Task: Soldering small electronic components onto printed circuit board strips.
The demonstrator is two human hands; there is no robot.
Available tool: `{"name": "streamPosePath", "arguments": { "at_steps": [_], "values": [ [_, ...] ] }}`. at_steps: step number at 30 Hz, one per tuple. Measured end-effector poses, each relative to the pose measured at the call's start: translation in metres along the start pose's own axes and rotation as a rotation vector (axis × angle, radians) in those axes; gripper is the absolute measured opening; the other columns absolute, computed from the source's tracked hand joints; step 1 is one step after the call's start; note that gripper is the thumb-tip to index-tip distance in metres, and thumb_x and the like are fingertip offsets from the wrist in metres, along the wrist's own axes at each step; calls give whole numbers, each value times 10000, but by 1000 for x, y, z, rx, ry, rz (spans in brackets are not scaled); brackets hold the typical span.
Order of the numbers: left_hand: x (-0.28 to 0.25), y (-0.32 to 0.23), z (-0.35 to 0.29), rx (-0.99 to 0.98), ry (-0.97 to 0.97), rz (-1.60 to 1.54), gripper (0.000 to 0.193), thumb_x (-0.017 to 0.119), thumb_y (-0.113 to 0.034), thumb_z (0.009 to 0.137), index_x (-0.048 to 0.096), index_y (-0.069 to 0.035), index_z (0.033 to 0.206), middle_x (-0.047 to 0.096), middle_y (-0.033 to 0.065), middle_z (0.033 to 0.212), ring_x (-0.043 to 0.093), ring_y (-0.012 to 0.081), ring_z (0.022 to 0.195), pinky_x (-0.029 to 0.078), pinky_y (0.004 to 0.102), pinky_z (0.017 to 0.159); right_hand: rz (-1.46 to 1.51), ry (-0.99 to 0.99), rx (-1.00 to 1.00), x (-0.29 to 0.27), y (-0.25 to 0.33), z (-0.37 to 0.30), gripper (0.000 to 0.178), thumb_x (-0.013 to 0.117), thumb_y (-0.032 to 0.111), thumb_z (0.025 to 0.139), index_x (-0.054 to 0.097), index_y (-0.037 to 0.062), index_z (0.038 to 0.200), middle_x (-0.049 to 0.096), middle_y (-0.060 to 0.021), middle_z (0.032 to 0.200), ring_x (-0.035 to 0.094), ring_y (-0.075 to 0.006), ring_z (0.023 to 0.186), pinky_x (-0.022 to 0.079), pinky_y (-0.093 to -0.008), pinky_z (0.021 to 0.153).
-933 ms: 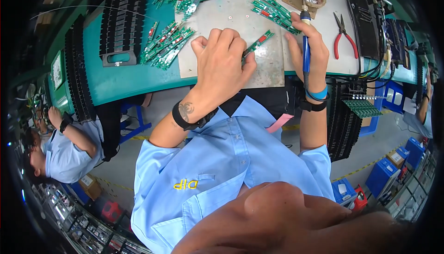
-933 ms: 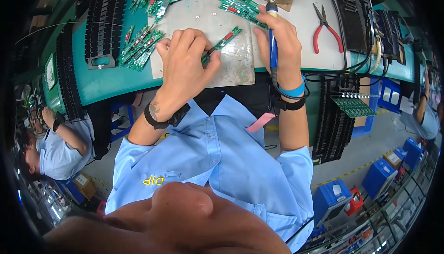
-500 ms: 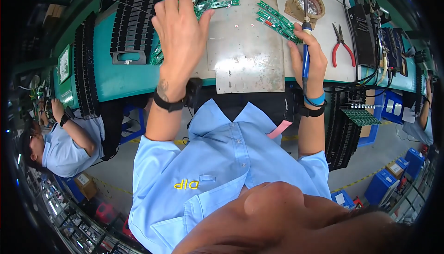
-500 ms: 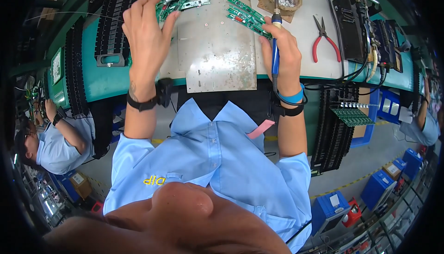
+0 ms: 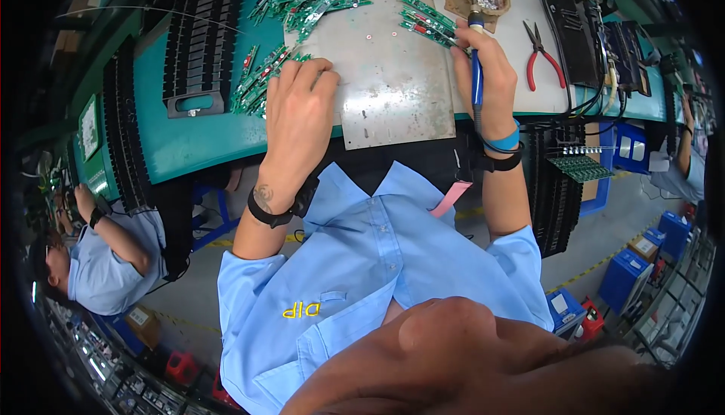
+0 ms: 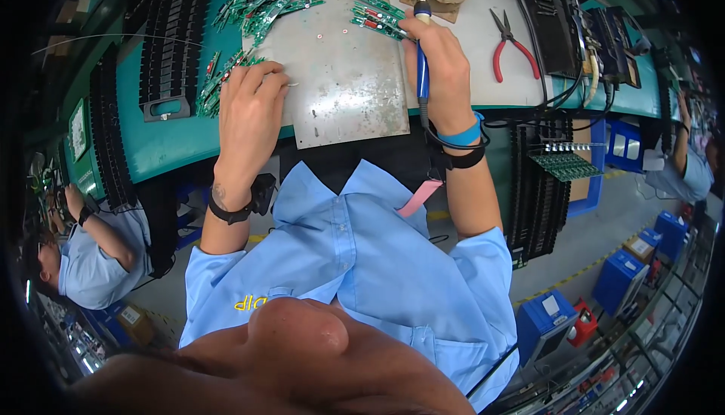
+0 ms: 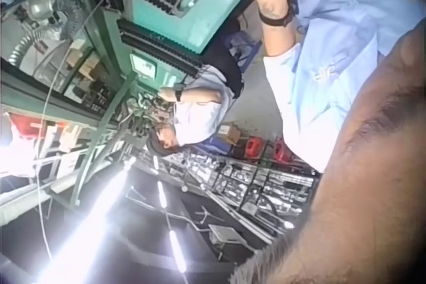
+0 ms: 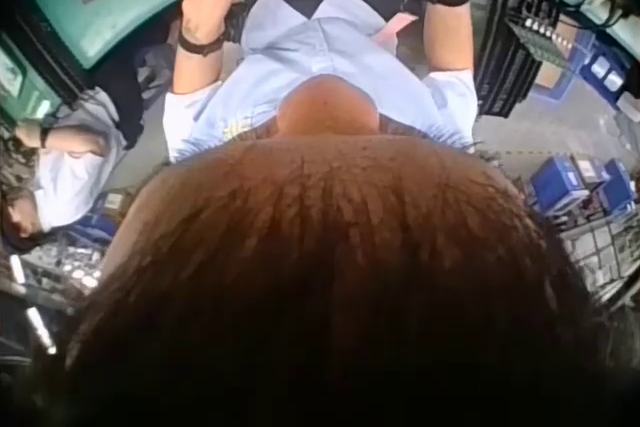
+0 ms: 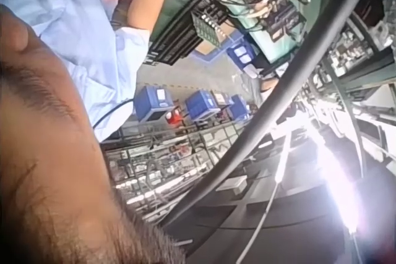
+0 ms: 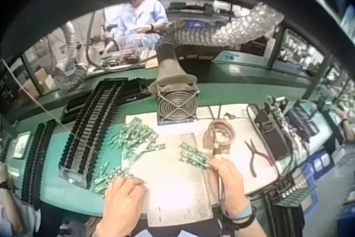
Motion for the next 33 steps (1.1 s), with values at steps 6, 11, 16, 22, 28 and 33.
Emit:
{"name": "streamPosePath", "arguments": {
  "at_steps": [6,11,16,22,28,33],
  "values": [
    [1,-8,1,28,-101,-53,183,693,-37,817,699,-56,999,689,46,1165,591,255,1080,443,406,896,81,9,-48,-4,21,-14,358,760,-131,824,666,29,1129,768,-177,1170,754,-280,961,584,-340,847],
    [-1,-25,5,121,-210,-132,186,713,-54,803,684,-72,985,681,34,1112,614,249,1077,436,427,959,80,132,-64,2,39,-25,394,784,-140,791,666,35,1124,769,-164,1183,744,-279,961,583,-337,851],
    [10,-16,4,129,-127,-147,190,708,-46,808,682,-83,993,674,30,1078,626,240,1058,433,435,983,166,159,-41,-2,49,-29,419,816,-123,770,667,41,1125,769,-153,1209,729,-281,954,578,-339,859],
    [6,-2,2,97,-162,-146,204,702,-28,821,697,-88,1016,676,35,1039,634,243,1039,437,422,983,207,166,-12,-1,51,-29,432,832,-108,763,664,43,1131,770,-148,1222,728,-289,969,574,-339,858],
    [-4,12,10,88,-326,-275,183,727,-12,849,712,-78,1019,678,40,978,646,259,968,459,408,949,202,171,-22,7,50,-33,418,827,-92,772,672,48,1134,769,-142,1208,723,-287,958,555,-345,830],
    [-2,7,18,161,-377,-359,156,747,-2,871,712,-56,1013,692,63,960,657,277,921,487,410,888,200,157,-26,9,49,-34,390,806,-73,793,684,62,1138,761,-140,1189,711,-280,916,518,-361,785]
  ]
}}
Point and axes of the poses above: each hand's wrist, its own z-axis towards the middle knuckle, its own x-axis out of the palm, y = z × x, the point moved 4 cm from there along z, towards the middle knuckle
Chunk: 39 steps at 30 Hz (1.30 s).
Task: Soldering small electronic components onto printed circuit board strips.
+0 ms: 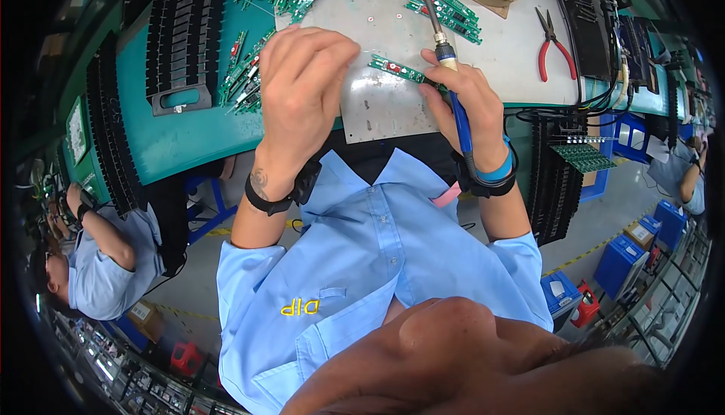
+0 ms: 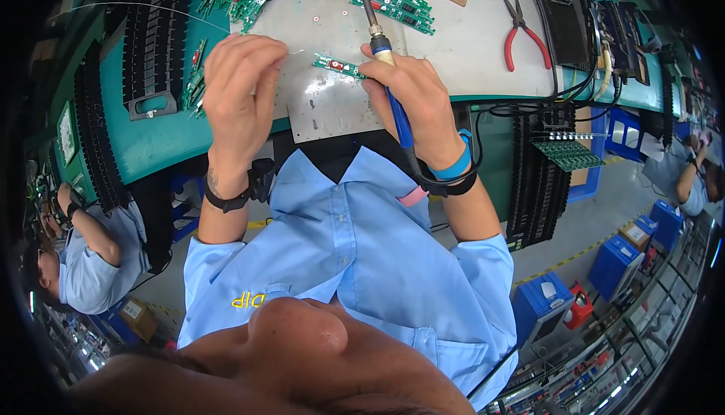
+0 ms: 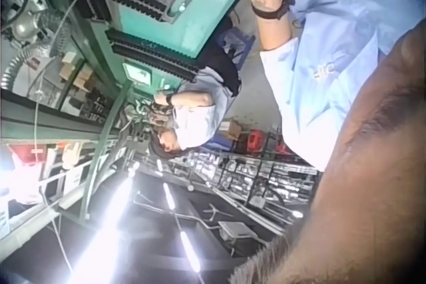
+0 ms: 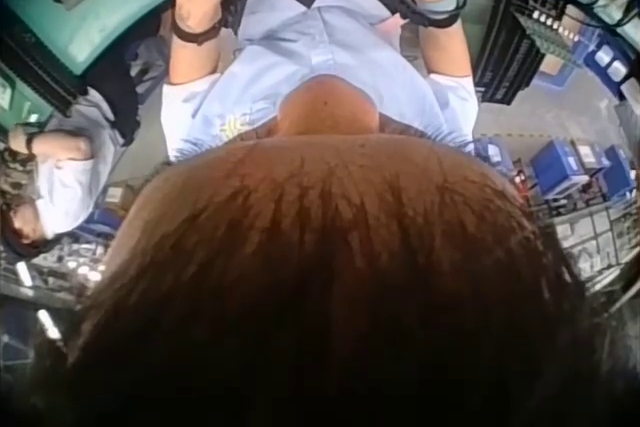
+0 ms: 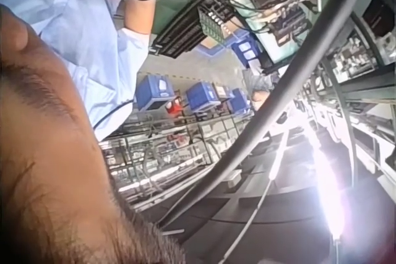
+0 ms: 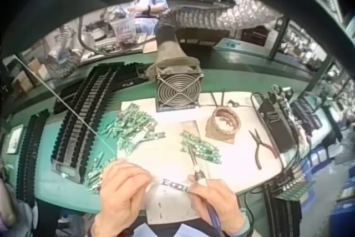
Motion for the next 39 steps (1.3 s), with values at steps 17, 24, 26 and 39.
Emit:
{"name": "streamPosePath", "arguments": {
  "at_steps": [17,24,26,39],
  "values": [
    [20,-25,-18,-159,251,7,186,803,-117,857,704,-66,1005,609,53,830,582,252,774,401,388,707,142,-84,85,2,0,11,344,809,-58,852,668,36,1152,773,-142,1196,755,-237,977,590,-327,854],
    [40,-33,-6,-159,230,77,227,823,-238,844,697,-81,949,600,41,778,595,242,778,394,393,710,-230,-63,38,-20,-36,36,368,787,-70,851,657,35,1179,765,-151,1205,759,-251,967,588,-323,837],
    [45,-33,-4,-174,303,138,257,827,-284,837,683,-85,913,616,49,778,606,240,788,397,396,716,-285,-19,30,-18,-39,38,372,783,-74,848,655,32,1181,763,-154,1212,760,-251,964,588,-324,833],
    [1,-27,-20,-218,333,217,122,721,-85,808,660,-77,913,621,55,860,617,244,837,408,398,746,57,10,131,-5,-12,25,398,771,-92,835,641,23,1193,754,-153,1240,751,-206,888,595,-319,818]
  ]
}}
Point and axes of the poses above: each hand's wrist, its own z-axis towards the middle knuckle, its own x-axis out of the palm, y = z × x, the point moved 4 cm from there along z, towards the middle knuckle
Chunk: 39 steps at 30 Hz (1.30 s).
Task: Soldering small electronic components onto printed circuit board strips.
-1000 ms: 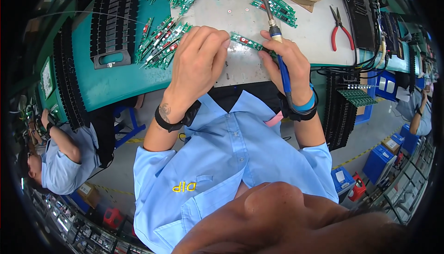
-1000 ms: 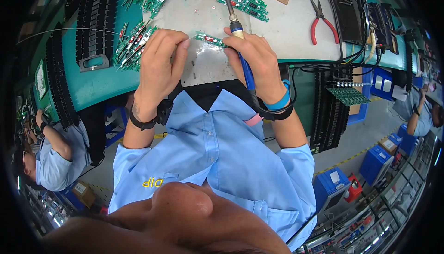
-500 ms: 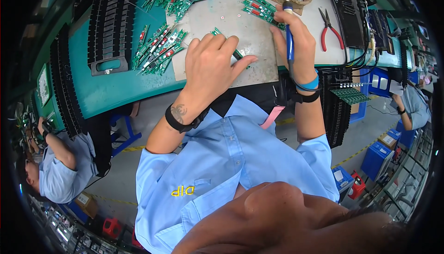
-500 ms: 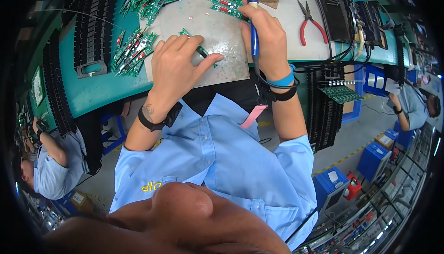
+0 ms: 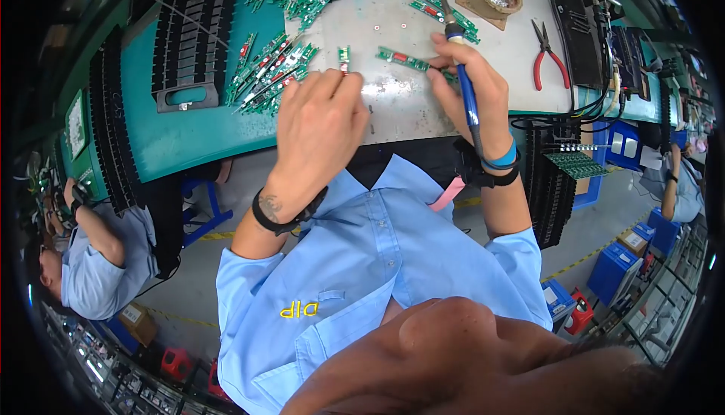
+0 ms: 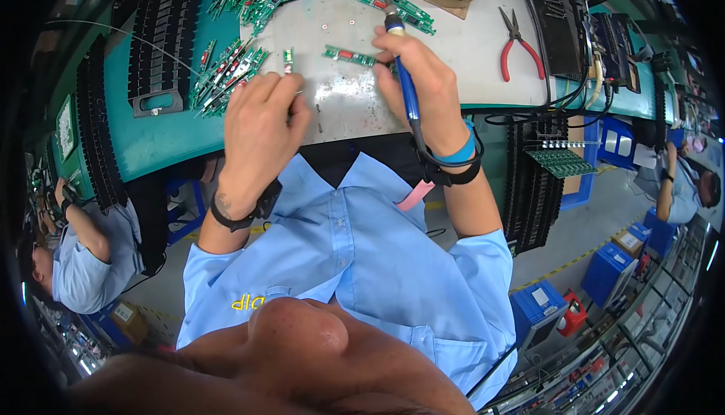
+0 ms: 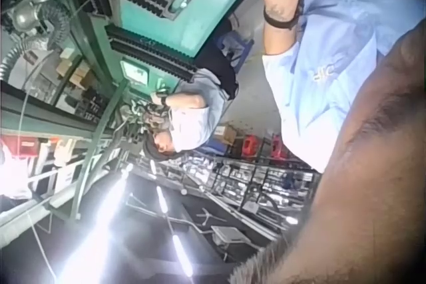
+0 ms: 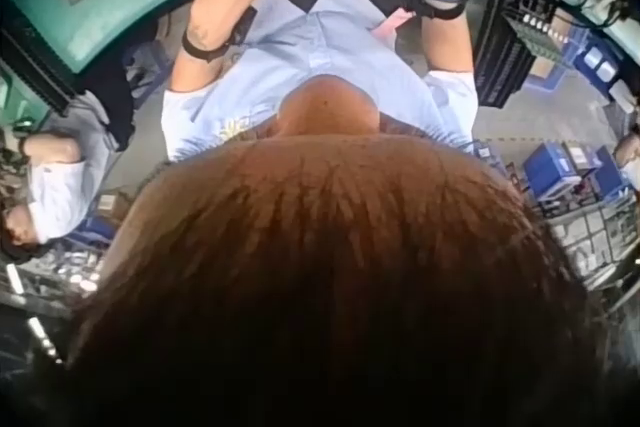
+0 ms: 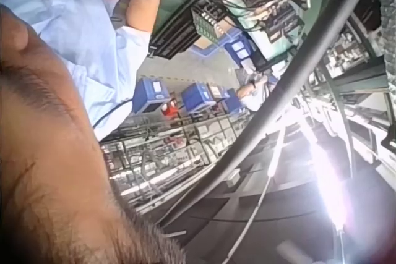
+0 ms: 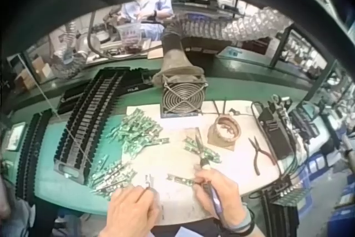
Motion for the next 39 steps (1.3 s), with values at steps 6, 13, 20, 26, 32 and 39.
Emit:
{"name": "streamPosePath", "arguments": {
  "at_steps": [6,13,20,26,32,39],
  "values": [
    [-34,37,-16,17,79,207,161,732,-82,827,685,-76,981,570,52,879,593,246,868,404,395,746,-11,90,-36,3,5,-3,403,785,-101,835,635,25,1187,752,-163,1238,757,-202,877,607,-320,824],
    [-31,34,-17,-2,31,133,243,748,-83,867,662,-66,1094,551,70,884,575,277,866,398,407,747,13,58,-28,4,3,-3,374,788,-95,846,637,20,1169,757,-184,1202,772,-226,900,613,-317,808],
    [-12,12,-7,-31,-38,-110,267,762,-87,904,625,-32,1126,600,123,942,607,332,915,436,429,800,-23,27,-72,5,0,0,368,791,-98,840,643,25,1154,769,-186,1164,779,-259,969,614,-325,832],
    [7,10,2,-6,18,-110,255,752,-94,895,626,-54,1112,583,105,918,588,305,872,401,428,760,-19,34,-66,9,3,2,367,803,-89,834,648,35,1143,770,-187,1162,774,-288,1011,613,-342,858],
    [17,2,16,25,22,-87,277,736,-100,900,610,-51,1141,562,99,889,576,298,858,381,432,749,-62,54,-97,9,3,2,363,803,-80,839,651,38,1148,769,-183,1179,772,-292,1032,613,-348,864],
    [27,3,20,14,-94,-296,252,702,-72,927,543,-30,1118,564,131,931,571,332,852,382,443,760,-15,78,-27,7,-5,-1,356,790,-35,834,686,78,1155,756,-156,1208,728,-335,967,578,-390,835]
  ]
}}
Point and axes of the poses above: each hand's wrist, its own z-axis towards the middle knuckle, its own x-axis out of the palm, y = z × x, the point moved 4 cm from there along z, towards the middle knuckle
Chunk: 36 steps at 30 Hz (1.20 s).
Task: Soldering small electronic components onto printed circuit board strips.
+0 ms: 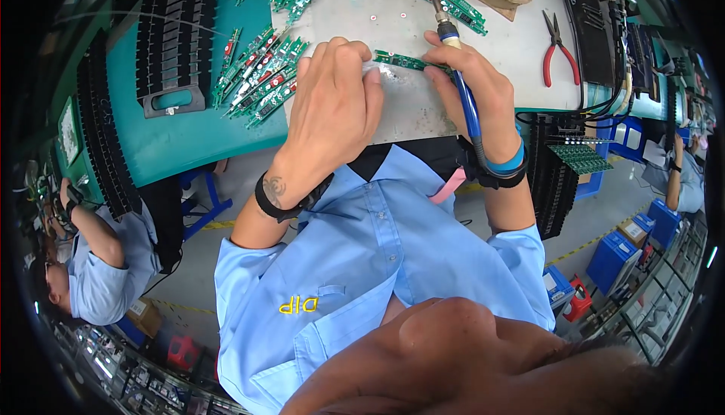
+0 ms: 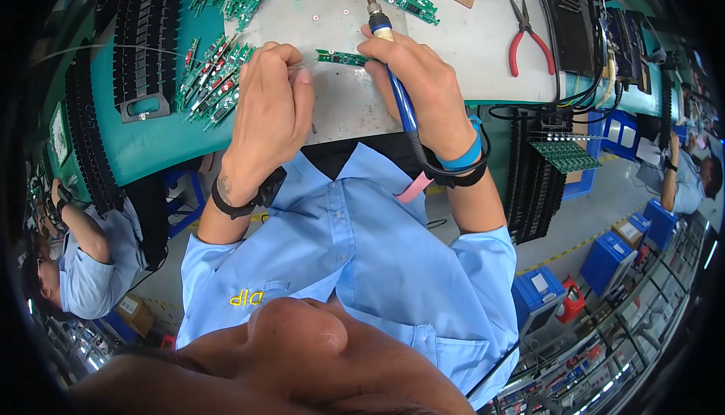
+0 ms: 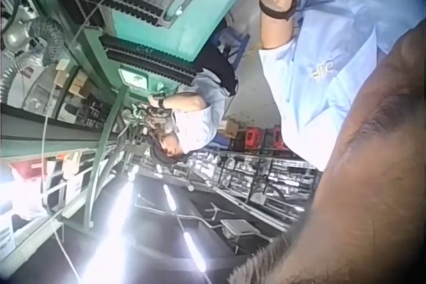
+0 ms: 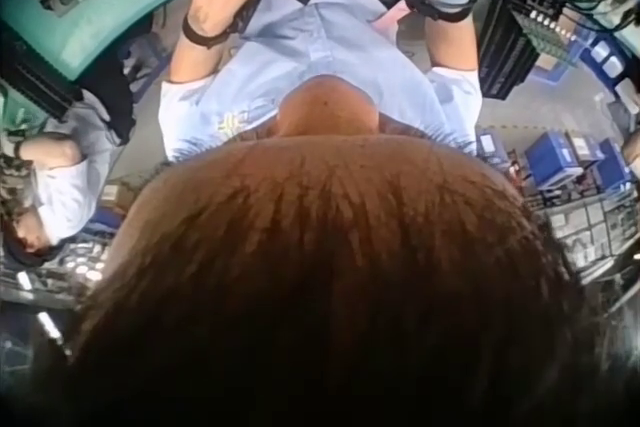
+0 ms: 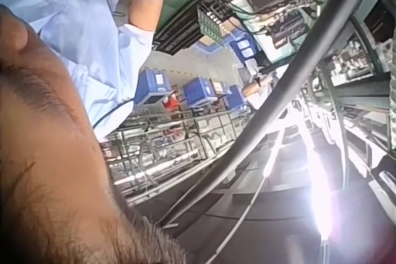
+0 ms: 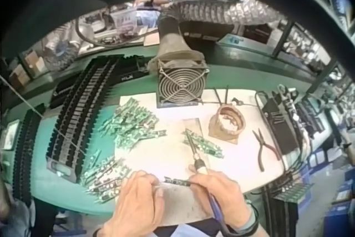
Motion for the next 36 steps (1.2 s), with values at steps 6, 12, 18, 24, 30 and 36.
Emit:
{"name": "streamPosePath", "arguments": {
  "at_steps": [6,12,18,24,30,36],
  "values": [
    [9,6,1,32,-6,16,185,673,-21,924,544,-36,1056,574,136,960,579,329,855,383,434,766,-89,9,-64,-8,6,6,360,808,-62,817,672,49,1131,766,-159,1206,753,-310,959,598,-367,835],
    [0,-3,7,58,21,91,144,667,12,904,575,-30,1005,588,144,962,582,328,856,408,446,751,-54,42,-16,-6,7,0,377,826,-70,797,665,31,1123,771,-161,1211,757,-299,964,600,-356,850],
    [8,0,5,-19,33,13,161,674,21,885,595,-26,1017,598,131,973,588,320,864,442,442,783,-23,27,-58,-11,19,-4,328,802,-61,829,668,9,1120,770,-180,1142,718,-287,876,578,-342,801],
    [8,2,3,-62,20,-70,225,666,21,861,634,-32,1078,596,103,1015,581,294,880,443,411,826,204,-44,63,-32,28,-22,252,769,22,898,673,-19,1127,724,-169,975,652,-251,791,526,-331,734],
    [2,4,7,45,62,68,270,645,29,835,659,-37,1096,591,101,1029,566,293,896,452,409,809,162,-39,59,-37,30,-28,253,770,33,883,691,-37,1112,707,-162,910,676,-251,785,517,-318,704],
    [2,4,7,35,44,71,277,642,29,825,663,-41,1092,593,96,1017,562,288,898,450,410,811,306,-108,135,-30,24,-38,216,760,7,856,683,-40,1052,708,-166,884,668,-237,717,502,-298,636]
  ]
}}
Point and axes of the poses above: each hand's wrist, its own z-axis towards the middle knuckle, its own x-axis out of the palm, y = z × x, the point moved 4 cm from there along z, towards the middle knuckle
